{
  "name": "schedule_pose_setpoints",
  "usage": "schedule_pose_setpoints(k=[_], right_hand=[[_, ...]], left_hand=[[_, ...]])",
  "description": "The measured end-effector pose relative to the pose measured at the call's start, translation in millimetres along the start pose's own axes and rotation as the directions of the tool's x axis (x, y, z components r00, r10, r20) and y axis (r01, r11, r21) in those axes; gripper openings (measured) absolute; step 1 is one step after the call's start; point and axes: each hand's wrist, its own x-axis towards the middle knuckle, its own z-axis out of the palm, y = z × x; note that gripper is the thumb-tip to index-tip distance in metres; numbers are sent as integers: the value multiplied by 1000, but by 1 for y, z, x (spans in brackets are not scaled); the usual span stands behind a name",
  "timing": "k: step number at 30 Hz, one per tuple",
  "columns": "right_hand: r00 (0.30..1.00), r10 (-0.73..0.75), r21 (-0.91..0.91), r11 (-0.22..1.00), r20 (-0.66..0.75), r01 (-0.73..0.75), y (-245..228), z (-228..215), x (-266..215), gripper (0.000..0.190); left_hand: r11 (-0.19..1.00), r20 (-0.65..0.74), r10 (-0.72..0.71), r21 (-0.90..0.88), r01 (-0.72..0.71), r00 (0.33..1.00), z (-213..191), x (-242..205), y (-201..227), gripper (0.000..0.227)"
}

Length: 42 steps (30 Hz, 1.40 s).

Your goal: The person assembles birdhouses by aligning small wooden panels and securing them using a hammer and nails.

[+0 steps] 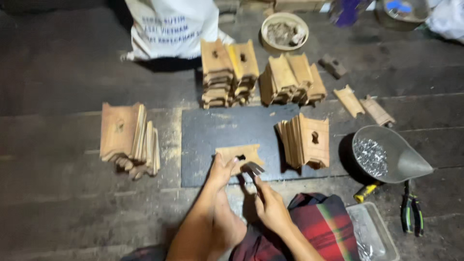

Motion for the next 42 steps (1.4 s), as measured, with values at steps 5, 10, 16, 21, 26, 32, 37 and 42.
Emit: schedule_pose_setpoints(k=[5, 10, 16, 21, 26, 32, 37, 42], right_hand=[[996, -30, 15, 999, -79, 31, 29, 18, -10, 35], [973, 209, 56, 975, 97, -215, 12, 1, -29, 58], [854, 473, 150, 848, 217, -508, 58, -9, -60, 64], [675, 609, 37, 730, 416, -682, 11, -40, -34, 48], [763, 456, -230, 890, 459, -394, 59, -38, -55, 22], [633, 557, -598, 781, 538, -179, -33, -98, -9, 42], [788, 408, -566, 819, 461, -93, -39, -91, 45, 102], [756, 392, -632, 774, 524, 36, -31, -59, 90, 100]], left_hand=[[974, -18, -1, -228, -3, 1000, 2, 2, 3, 47], [989, -52, -76, -132, 69, 996, -22, -25, 55, 67], [961, -164, 67, 278, -19, 984, -45, -86, 99, 79], [448, 204, 358, 818, -360, 911, -34, -58, 110, 98], [642, 370, -16, 716, -274, 929, -60, -71, 170, 101], [863, 661, -374, 506, -18, 651, -79, -38, 176, 69], [772, 707, -597, 376, 513, 380, -64, 16, 120, 55], [772, 760, -543, 286, 567, 357, -57, 28, 90, 55]])
